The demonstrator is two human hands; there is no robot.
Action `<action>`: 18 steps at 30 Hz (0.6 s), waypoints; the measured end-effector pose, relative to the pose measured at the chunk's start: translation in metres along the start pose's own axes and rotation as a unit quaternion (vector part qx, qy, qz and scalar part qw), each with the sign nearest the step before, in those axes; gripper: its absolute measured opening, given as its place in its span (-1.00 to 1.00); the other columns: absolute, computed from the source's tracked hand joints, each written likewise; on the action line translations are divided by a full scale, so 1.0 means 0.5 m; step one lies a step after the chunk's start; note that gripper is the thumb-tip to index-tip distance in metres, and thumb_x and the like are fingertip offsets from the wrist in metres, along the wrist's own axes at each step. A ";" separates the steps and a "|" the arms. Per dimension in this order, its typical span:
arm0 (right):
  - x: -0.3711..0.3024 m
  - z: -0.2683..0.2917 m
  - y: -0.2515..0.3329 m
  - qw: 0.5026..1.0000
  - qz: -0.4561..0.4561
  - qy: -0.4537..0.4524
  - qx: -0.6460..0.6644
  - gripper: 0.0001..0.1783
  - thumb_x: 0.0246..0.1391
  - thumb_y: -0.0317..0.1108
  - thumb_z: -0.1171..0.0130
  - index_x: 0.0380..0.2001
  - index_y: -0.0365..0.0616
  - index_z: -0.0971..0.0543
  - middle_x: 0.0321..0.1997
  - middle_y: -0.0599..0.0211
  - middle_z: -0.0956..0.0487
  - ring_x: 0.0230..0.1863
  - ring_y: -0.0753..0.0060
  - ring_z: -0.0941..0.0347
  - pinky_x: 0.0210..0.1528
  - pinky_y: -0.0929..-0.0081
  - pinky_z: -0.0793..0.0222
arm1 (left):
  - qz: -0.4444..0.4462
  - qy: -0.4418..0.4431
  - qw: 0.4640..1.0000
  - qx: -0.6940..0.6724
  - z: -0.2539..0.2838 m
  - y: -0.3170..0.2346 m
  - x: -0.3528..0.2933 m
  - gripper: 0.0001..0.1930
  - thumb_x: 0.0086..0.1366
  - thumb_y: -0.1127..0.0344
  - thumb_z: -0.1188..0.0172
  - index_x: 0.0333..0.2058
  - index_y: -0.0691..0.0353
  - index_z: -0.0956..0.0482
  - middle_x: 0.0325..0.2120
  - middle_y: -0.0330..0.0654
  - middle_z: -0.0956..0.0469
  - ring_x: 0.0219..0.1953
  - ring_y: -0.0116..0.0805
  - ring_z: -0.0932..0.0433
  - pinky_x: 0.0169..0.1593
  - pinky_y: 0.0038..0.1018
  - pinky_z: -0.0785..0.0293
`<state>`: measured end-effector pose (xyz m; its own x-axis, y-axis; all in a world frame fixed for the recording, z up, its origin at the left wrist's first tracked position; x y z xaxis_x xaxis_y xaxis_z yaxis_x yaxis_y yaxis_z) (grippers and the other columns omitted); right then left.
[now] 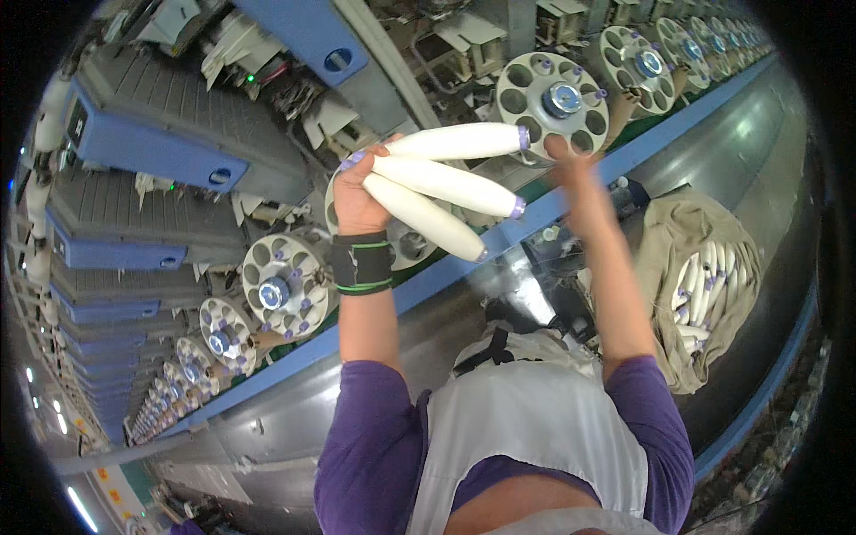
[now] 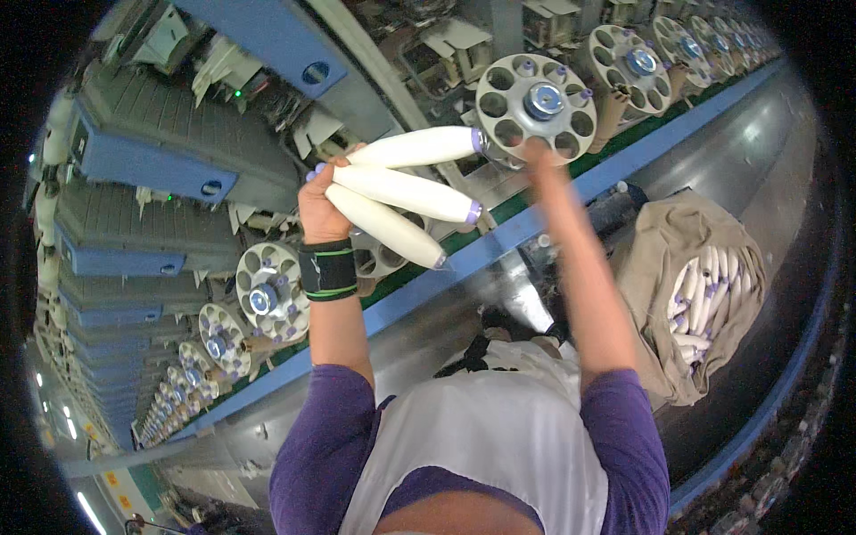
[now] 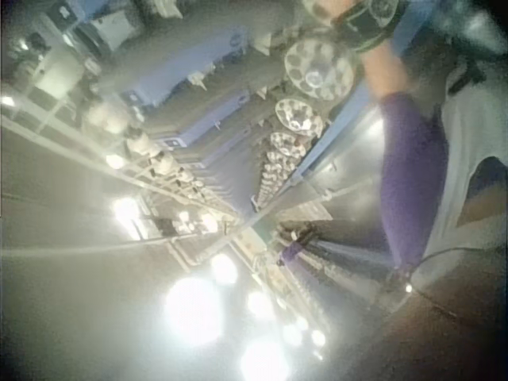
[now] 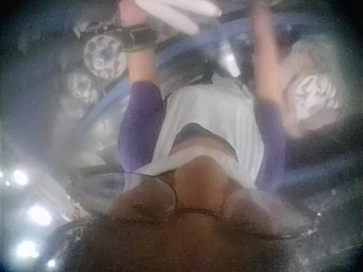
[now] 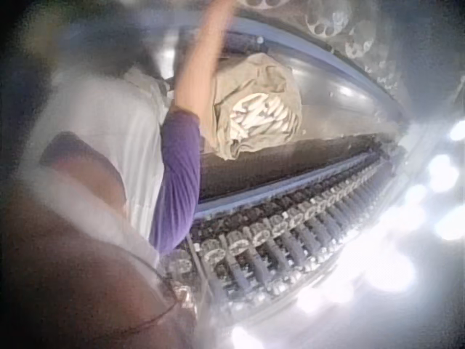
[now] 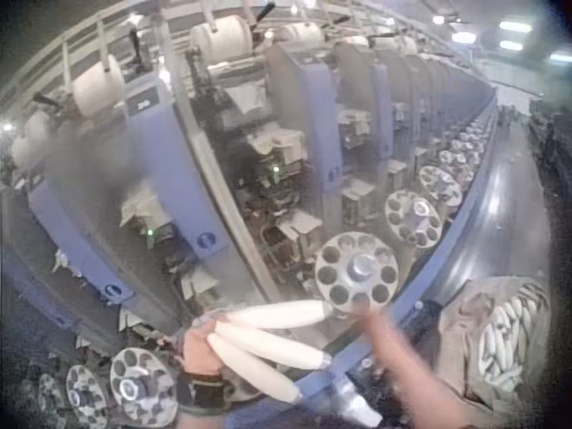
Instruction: The person repeatedly picks white cylindrical spools from a cloth sack and places them into slots on rotating circular holders mounted on a machine. The person walks along the machine, handling spools in small batches and inserting them one by one.
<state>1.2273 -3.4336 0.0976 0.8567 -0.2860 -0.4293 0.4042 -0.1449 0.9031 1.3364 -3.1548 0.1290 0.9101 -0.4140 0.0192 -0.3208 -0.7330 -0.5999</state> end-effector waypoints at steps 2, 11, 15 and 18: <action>-0.060 -0.219 0.027 0.865 -0.062 0.344 0.360 -0.17 0.03 0.30 0.36 0.15 -0.17 -0.07 0.16 0.13 -0.18 0.12 0.12 -0.13 0.22 0.09 0.14 | -0.004 0.009 0.999 -0.053 0.002 0.010 0.012 -0.77 0.06 0.32 -0.14 -0.39 0.41 -0.48 -0.09 0.10 -0.35 -0.03 0.03 -0.31 0.07 -0.10 -0.21; -0.003 -0.166 -0.034 0.948 0.036 0.315 0.042 -0.76 0.11 -0.29 0.10 -0.53 -0.19 -0.43 -0.84 0.58 -0.20 -0.84 0.74 0.00 -0.77 0.75 0.11 | -0.057 -0.075 0.965 0.245 0.099 -0.115 -0.047 -0.80 -0.06 0.47 -0.07 -0.38 0.36 -0.46 -0.23 -0.07 -0.43 -0.18 -0.23 -0.39 -0.01 -0.36 -0.29; -0.013 -0.310 -0.051 0.864 0.219 0.430 -0.141 -0.77 0.10 -0.32 0.15 -0.45 -0.15 -0.49 -0.72 0.54 -0.27 -0.72 0.68 -0.12 -0.67 0.67 -0.04 | -0.189 -0.143 0.824 0.515 0.080 -0.024 -0.076 -0.91 -0.20 0.54 -0.19 -0.60 0.27 -0.54 -0.23 -0.22 -0.35 -0.22 -0.38 -0.38 -0.14 -0.58 -0.28; -0.017 -0.338 -0.083 0.880 0.085 0.440 -0.159 -0.74 0.10 -0.31 0.15 -0.48 -0.17 -0.50 -0.77 0.50 -0.24 -0.73 0.67 -0.15 -0.68 0.64 -0.08 | -0.226 -0.170 0.766 0.578 0.070 0.038 -0.120 -0.85 -0.24 0.48 -0.24 -0.56 0.19 -0.56 -0.20 -0.19 -0.38 -0.13 -0.27 -0.34 -0.06 -0.44 -0.25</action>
<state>1.2574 -3.2653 0.0652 0.7740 0.5856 -0.2411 0.1955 0.1411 0.9705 1.2849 -3.1248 0.0883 0.9381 0.0486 0.3430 0.3155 0.2887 -0.9039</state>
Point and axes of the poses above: each hand's wrist, its own x-axis towards the middle knuckle, its own z-axis out of the back of the hand, y = z × x, the point moved 6 cm from there along x, towards the middle knuckle
